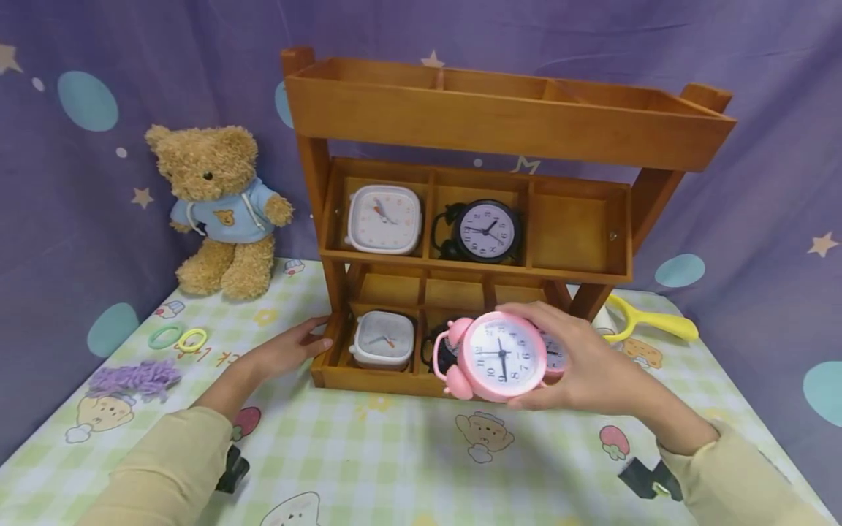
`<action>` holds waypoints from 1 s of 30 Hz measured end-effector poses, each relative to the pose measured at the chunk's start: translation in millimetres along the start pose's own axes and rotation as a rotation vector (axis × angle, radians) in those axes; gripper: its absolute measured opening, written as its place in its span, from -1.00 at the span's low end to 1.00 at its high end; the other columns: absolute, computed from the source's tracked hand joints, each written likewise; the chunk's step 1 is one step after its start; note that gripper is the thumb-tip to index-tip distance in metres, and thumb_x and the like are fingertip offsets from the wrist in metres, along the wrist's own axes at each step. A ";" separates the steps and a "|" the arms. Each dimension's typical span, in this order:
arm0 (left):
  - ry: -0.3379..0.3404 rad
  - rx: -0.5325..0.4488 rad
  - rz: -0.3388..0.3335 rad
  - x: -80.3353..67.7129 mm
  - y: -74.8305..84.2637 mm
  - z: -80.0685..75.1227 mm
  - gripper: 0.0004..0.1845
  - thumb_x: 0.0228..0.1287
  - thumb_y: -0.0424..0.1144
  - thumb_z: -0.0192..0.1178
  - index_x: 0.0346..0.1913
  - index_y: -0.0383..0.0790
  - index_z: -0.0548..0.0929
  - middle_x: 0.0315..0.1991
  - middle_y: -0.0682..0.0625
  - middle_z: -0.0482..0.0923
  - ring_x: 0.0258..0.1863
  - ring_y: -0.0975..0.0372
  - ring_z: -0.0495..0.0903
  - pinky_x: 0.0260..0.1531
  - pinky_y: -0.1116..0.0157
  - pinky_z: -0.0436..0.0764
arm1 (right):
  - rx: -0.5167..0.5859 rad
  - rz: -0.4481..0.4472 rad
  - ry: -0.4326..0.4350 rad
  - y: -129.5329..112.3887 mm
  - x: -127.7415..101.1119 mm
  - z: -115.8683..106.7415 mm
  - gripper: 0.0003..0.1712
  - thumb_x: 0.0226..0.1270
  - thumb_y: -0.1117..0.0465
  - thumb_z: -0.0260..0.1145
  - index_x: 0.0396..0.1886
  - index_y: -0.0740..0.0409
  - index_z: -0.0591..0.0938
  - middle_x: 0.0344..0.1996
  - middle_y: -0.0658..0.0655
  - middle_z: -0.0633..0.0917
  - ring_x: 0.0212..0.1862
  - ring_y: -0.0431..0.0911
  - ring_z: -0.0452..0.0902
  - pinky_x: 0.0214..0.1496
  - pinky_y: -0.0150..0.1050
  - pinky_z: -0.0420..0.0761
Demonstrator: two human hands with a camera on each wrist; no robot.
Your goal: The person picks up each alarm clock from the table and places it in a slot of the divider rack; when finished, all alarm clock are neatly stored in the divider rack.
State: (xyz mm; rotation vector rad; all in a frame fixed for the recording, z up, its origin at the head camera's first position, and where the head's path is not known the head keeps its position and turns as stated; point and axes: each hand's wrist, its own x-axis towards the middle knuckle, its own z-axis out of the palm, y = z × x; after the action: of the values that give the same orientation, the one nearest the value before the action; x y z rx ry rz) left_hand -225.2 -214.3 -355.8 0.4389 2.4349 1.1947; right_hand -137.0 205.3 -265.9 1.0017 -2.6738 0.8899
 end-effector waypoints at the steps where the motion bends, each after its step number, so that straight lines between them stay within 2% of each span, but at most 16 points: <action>1: 0.001 0.000 -0.001 -0.1 -0.2 0.0 -0.31 0.65 -0.24 -0.06 0.55 -0.57 -0.07 0.41 -0.61 0.15 0.39 -0.37 0.25 0.34 -0.20 0.35 | -0.012 0.007 0.012 1.6 -1.0 -6.3 0.15 -0.23 -0.13 0.77 0.43 -0.02 0.45 0.24 -0.08 0.58 0.16 -0.15 0.52 0.12 -0.05 0.59; 2: 0.003 0.002 0.002 -0.2 -0.3 0.2 -0.32 0.65 -0.24 -0.06 0.55 -0.57 -0.07 0.41 -0.61 0.16 0.39 -0.37 0.25 0.34 -0.20 0.35 | -0.018 0.015 0.022 3.3 -2.0 -12.4 0.15 -0.22 -0.11 0.77 0.44 -0.02 0.44 0.23 -0.07 0.58 0.12 -0.14 0.52 0.04 -0.11 0.62; 5: 0.006 -0.002 0.010 -0.4 -0.4 0.6 -0.32 0.64 -0.26 -0.06 0.54 -0.59 -0.07 0.41 -0.61 0.16 0.38 -0.37 0.26 0.34 -0.20 0.34 | -0.048 0.034 0.052 8.0 -4.1 -29.7 0.16 -0.18 -0.07 0.76 0.47 -0.02 0.41 0.22 -0.04 0.59 0.08 -0.16 0.52 -0.01 -0.31 0.59; 8: 0.009 -0.004 0.014 -1.2 0.4 1.0 -0.32 0.64 -0.26 -0.06 0.54 -0.60 -0.07 0.40 -0.61 0.17 0.38 -0.37 0.26 0.34 -0.20 0.34 | -0.062 0.029 0.085 12.0 -5.2 -44.1 0.17 -0.19 0.05 0.78 0.48 0.00 0.40 0.20 -0.02 0.59 0.07 -0.19 0.52 0.03 -0.48 0.52; 10: 0.008 -0.002 0.013 -1.3 0.5 1.1 -0.32 0.64 -0.26 -0.06 0.54 -0.59 -0.07 0.40 -0.61 0.17 0.38 -0.37 0.26 0.34 -0.20 0.34 | -0.068 0.021 0.111 14.1 -5.5 -51.7 0.17 -0.23 0.13 0.79 0.47 0.02 0.41 0.18 -0.02 0.60 0.10 -0.24 0.50 0.14 -0.57 0.43; 16: 0.011 -0.016 -0.010 -0.1 0.6 2.4 -0.32 0.65 -0.23 -0.07 0.56 -0.55 -0.07 0.42 -0.58 0.18 0.40 -0.35 0.24 0.36 -0.21 0.32 | -0.089 0.048 0.177 16.9 -5.7 -71.3 0.20 -0.33 0.22 0.81 0.46 0.01 0.45 0.12 0.00 0.61 0.06 -0.32 0.48 0.12 -0.67 0.37; 22: 0.020 -0.010 0.008 0.2 -0.5 2.7 -0.33 0.64 -0.26 -0.07 0.54 -0.58 -0.05 0.41 -0.59 0.19 0.39 -0.36 0.25 0.35 -0.21 0.33 | -0.155 0.072 0.224 21.4 -1.4 -89.3 0.23 -0.33 0.24 0.80 0.48 0.03 0.42 0.15 0.06 0.60 0.03 -0.35 0.44 0.08 -0.71 0.33; 25: 0.019 -0.010 0.007 0.0 -0.6 2.2 -0.33 0.65 -0.25 -0.07 0.54 -0.57 -0.06 0.41 -0.58 0.18 0.39 -0.36 0.24 0.34 -0.21 0.33 | -0.204 0.091 0.249 25.5 1.9 -98.7 0.24 -0.34 0.23 0.80 0.48 0.04 0.41 0.18 0.12 0.59 0.06 -0.26 0.44 0.07 -0.73 0.29; 30: 0.020 -0.006 0.002 -0.3 -1.0 2.1 -0.32 0.65 -0.24 -0.07 0.55 -0.57 -0.06 0.42 -0.58 0.18 0.39 -0.36 0.25 0.34 -0.21 0.34 | -0.217 0.125 0.290 31.6 9.2 -109.6 0.22 -0.31 0.25 0.79 0.48 0.08 0.40 0.23 0.19 0.55 0.12 -0.04 0.43 0.10 -0.73 0.26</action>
State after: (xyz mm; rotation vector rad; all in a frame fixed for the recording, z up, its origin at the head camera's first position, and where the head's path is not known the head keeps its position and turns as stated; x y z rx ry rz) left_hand -224.0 -213.6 -357.6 0.4298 2.4471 1.2124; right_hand -171.2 282.7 -188.9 0.6123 -2.5366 0.6857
